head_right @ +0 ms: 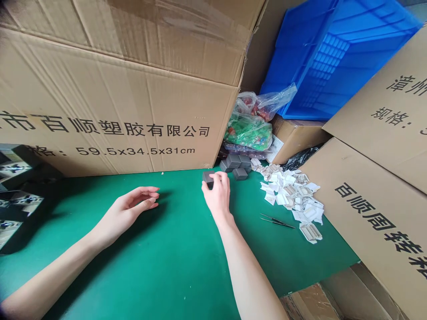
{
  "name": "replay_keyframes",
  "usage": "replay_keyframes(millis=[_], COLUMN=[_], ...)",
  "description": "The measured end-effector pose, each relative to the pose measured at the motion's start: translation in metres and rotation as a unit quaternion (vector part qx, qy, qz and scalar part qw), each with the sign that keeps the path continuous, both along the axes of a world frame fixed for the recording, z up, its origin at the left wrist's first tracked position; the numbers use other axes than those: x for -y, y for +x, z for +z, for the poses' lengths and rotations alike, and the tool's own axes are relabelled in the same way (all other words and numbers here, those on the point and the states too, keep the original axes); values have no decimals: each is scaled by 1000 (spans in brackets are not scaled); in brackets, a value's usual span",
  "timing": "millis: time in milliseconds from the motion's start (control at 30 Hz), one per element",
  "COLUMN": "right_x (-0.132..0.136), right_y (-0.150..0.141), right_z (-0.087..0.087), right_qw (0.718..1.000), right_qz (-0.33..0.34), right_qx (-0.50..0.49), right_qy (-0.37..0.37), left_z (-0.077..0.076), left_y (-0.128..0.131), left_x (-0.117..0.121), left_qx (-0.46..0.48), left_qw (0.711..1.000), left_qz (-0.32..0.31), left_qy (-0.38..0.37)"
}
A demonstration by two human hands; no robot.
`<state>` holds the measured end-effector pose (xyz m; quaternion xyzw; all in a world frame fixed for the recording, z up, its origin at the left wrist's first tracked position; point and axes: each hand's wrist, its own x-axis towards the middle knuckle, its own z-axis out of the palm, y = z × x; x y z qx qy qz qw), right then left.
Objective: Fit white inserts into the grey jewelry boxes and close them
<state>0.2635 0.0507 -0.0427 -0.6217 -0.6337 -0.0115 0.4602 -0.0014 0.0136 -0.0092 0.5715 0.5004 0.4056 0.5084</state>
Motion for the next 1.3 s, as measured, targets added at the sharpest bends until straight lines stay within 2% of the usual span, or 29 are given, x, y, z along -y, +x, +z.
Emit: replay_keyframes(millis=[133,267,400,867,1133,1300], right_x=[-5,-9,-12,-14,-11,-11], right_y=[23,37,43,42,39,36], right_z=[-6,-9,-10,-9,-5,-5], right_qw=[991,985,984,984,984,986], right_qz=[-121,-171,-175,-129,-152,-154], right_qx=[55,28,-32,-103,-87,-65], right_qy=[32,21,-14,-69,-19,22], left_z=[0,0,-2,-7,-6,-1], left_y=[0,-1,-1,-3,-1,0], left_x=[0,0,-1,-2,0,2], left_qx=[9,11,13,8,27,-27], left_qw=[1000,1000,1000,1000,999,998], left_qz=[0,-2,-12,-17,-31,-52], left_qy=[-4,-7,-2,-4,-5,-10])
